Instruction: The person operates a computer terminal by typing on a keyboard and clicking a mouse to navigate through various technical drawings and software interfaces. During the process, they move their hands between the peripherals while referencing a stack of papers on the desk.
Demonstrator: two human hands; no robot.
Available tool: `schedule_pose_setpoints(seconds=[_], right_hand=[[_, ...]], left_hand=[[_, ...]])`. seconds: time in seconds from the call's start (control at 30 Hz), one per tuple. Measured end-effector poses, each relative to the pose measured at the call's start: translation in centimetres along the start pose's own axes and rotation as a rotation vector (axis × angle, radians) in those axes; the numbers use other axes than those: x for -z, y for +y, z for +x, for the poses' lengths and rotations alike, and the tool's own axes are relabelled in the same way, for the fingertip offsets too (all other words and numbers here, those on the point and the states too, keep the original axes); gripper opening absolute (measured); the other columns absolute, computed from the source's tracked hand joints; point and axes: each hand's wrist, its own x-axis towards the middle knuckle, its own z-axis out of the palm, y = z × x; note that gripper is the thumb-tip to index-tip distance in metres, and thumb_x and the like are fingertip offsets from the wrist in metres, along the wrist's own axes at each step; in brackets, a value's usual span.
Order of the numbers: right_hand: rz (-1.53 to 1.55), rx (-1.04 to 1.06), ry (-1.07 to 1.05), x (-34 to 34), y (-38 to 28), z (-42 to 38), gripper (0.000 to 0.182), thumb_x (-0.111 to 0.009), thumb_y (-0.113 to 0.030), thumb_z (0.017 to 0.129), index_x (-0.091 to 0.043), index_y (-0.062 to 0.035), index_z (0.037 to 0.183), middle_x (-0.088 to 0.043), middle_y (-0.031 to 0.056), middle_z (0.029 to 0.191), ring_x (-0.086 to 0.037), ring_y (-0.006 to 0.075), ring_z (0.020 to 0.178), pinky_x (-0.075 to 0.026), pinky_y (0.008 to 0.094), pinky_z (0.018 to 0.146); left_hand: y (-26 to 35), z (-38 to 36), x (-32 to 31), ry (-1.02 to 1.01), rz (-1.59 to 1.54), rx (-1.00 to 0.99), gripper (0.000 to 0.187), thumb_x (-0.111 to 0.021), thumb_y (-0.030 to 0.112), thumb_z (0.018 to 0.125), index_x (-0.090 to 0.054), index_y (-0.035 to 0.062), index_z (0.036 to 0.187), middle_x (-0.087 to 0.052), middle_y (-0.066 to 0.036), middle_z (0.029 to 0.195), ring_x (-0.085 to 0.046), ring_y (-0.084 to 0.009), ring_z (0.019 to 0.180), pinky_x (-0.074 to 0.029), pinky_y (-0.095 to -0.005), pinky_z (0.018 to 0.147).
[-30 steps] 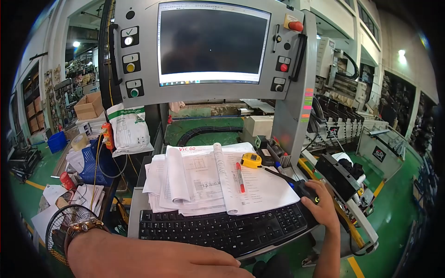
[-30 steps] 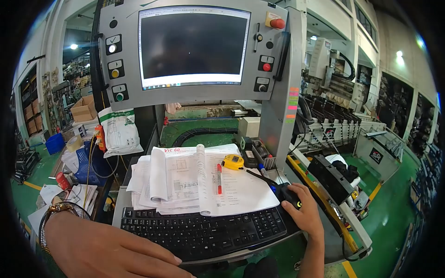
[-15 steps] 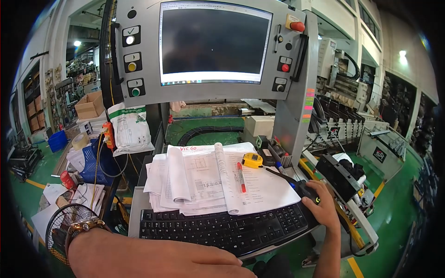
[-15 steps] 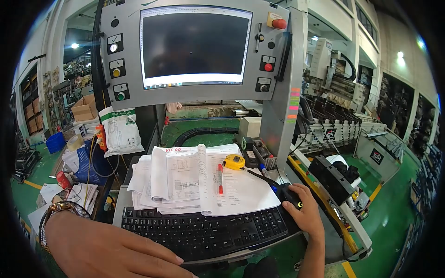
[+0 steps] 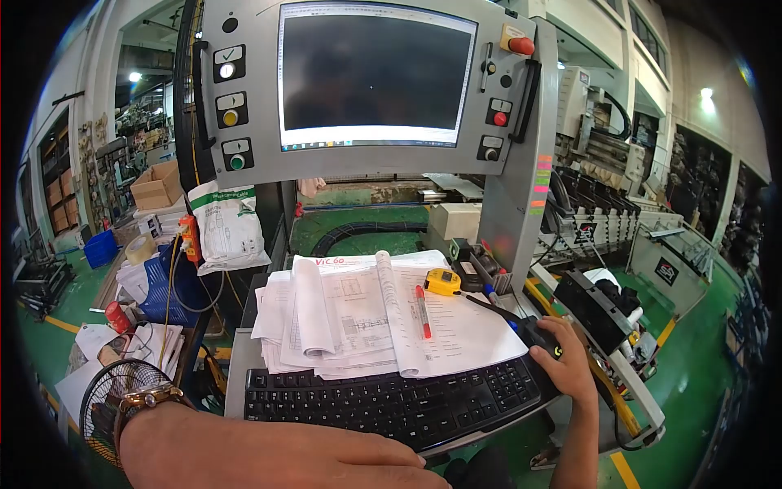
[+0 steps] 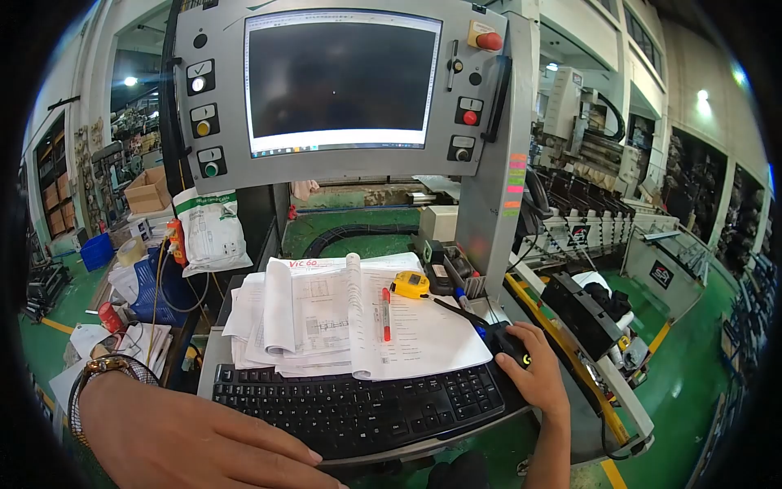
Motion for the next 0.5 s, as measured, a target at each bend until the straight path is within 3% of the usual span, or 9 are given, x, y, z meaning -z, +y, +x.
schedule_pose_setpoints(seconds=[0.17, 0.5], right_hand=[[-0.006, 0.000, -0.001, 0.0, -0.1, 0.0, 0.058, -0.084, -0.033, 0.098, -0.070, 0.0000, 0.145, -0.066, 0.0213, 0.155, -0.068, 0.0387, 0.140, -0.052, 0.0450, 0.118], [-0.015, 0.015, 0.003, 0.0, -0.1, 0.0, 0.059, -0.084, -0.034, 0.098, -0.070, 0.0000, 0.145, -0.066, 0.0215, 0.155, -0.068, 0.0392, 0.140, -0.052, 0.0456, 0.118]], left_hand=[[0.8, 1.1, 1.5, -0.042, -0.057, 0.090, 0.051, -0.072, 0.019, 0.101, -0.076, -0.0050, 0.146, -0.082, -0.013, 0.113, -0.080, -0.0256, 0.100, -0.064, -0.0353, 0.091], [0.6, 0.8, 1.3, -0.033, -0.049, 0.067, 0.050, -0.073, 0.020, 0.102, -0.076, -0.0039, 0.146, -0.082, -0.013, 0.113, -0.079, -0.0250, 0.099, -0.064, -0.0353, 0.092]])
